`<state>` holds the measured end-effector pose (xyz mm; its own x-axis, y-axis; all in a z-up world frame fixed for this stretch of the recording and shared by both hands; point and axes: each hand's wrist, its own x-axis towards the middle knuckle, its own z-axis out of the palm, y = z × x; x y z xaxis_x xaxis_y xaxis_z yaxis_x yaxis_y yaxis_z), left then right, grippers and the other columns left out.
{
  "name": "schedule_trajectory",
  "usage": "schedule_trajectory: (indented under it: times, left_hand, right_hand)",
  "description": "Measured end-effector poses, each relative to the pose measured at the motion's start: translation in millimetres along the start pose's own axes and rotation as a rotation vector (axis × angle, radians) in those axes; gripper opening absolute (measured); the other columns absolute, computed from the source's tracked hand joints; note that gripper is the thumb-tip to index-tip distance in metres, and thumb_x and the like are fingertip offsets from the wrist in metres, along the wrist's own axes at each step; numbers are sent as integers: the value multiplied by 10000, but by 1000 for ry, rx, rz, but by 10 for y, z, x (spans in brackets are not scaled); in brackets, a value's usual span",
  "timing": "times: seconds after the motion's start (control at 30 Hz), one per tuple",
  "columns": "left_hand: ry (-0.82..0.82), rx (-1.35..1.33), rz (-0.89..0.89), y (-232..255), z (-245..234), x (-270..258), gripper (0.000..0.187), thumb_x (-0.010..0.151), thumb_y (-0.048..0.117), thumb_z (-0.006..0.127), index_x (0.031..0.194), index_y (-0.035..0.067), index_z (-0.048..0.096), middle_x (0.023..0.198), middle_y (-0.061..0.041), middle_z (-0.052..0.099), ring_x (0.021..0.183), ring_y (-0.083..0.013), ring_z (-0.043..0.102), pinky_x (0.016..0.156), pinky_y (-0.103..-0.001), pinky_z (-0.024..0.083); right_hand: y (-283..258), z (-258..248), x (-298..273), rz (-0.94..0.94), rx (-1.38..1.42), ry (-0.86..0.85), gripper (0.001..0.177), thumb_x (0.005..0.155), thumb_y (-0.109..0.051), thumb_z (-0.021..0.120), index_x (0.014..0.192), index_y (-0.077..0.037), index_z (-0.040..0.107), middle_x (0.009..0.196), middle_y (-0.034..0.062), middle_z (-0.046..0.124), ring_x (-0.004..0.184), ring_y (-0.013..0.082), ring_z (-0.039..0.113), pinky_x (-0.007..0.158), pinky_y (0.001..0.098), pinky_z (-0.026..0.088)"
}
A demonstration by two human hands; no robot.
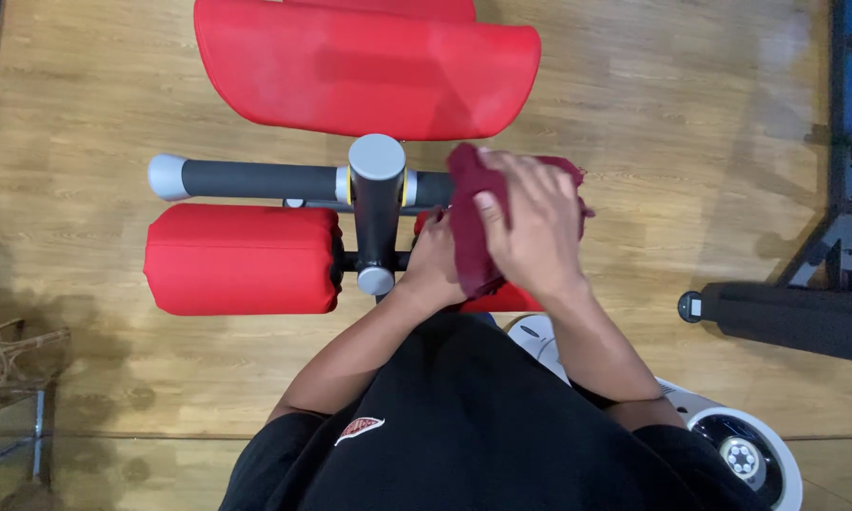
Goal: Cleaning the red padding and structural components of a gym machine using a red cloth.
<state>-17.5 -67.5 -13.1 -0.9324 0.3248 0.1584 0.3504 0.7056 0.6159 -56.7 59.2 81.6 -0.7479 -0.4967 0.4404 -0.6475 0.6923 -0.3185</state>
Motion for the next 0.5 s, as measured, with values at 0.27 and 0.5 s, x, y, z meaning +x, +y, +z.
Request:
schedule_trajectory:
  times: [0.27, 0.5]
  left_hand:
    - [-178, 120, -100, 110, -93, 41, 667, 937, 639, 482, 1336, 119, 603, 1301, -177, 635, 1305, -391, 568, 1121, -574, 365]
    - [-168, 49, -132, 143, -116, 49, 699, 969, 642, 482, 1395, 99, 597, 1313, -217, 652, 1313, -413, 568, 1128, -559, 339]
  right_hand:
    - [978, -124, -599, 508, 296, 232, 439, 1148, -371, 349, 991, -115, 669, 855, 127, 639, 807, 331, 612, 758, 446, 447]
    - [1333, -537, -1052, 576, -168, 540, 347, 1184, -5, 295, 1447, 198, 394, 1284, 430, 597, 1339, 411, 548, 1198, 411, 340]
